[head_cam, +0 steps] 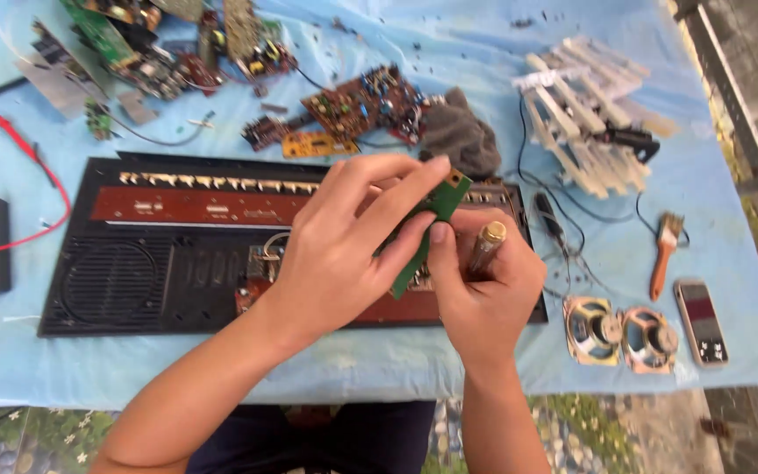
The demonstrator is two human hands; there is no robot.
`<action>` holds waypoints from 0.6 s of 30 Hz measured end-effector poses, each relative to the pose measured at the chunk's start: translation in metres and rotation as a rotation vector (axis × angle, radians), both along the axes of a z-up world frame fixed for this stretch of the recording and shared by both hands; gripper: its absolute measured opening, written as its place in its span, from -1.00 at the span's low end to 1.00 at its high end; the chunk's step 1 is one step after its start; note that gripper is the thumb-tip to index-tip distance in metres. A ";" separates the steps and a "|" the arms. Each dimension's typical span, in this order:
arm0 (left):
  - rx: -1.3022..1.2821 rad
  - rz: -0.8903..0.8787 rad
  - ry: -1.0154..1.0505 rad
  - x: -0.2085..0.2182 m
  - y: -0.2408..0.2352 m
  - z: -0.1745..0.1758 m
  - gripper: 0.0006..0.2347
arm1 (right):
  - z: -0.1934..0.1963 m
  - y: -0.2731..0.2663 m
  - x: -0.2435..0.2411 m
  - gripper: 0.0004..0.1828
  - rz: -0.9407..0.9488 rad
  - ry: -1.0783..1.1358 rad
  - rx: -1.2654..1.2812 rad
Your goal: The person uses a screwdriver to remove a component from a green circuit board held over a disassembled stereo chassis. They then use a soldering iron to work on the board's surface and continue using the screwdriver to adjust parts on the board.
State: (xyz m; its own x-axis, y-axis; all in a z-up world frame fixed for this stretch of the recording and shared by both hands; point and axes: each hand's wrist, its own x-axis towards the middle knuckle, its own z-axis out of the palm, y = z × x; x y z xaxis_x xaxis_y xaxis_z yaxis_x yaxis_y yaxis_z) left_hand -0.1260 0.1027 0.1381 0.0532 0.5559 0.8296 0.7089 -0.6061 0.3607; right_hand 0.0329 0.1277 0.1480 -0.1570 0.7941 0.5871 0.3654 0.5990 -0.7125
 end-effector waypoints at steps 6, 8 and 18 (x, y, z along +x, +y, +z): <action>0.108 0.007 -0.251 -0.019 0.019 0.020 -0.83 | 0.023 0.026 -0.034 -0.85 0.029 -0.033 0.226; 0.095 0.009 -0.307 -0.028 0.019 0.025 -0.88 | 0.029 0.030 -0.046 -0.85 0.064 -0.035 0.231; -0.119 -0.039 -0.240 -0.059 0.014 0.033 -0.95 | 0.026 0.039 -0.071 -0.88 0.178 -0.007 0.205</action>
State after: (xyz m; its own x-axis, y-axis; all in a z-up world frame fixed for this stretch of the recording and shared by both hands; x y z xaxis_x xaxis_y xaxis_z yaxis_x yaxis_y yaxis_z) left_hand -0.1851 0.1172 0.1709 -0.1137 0.6520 0.7497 0.5713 -0.5745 0.5862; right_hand -0.0381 0.1669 0.1744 -0.2883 0.6186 0.7309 0.2464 0.7855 -0.5677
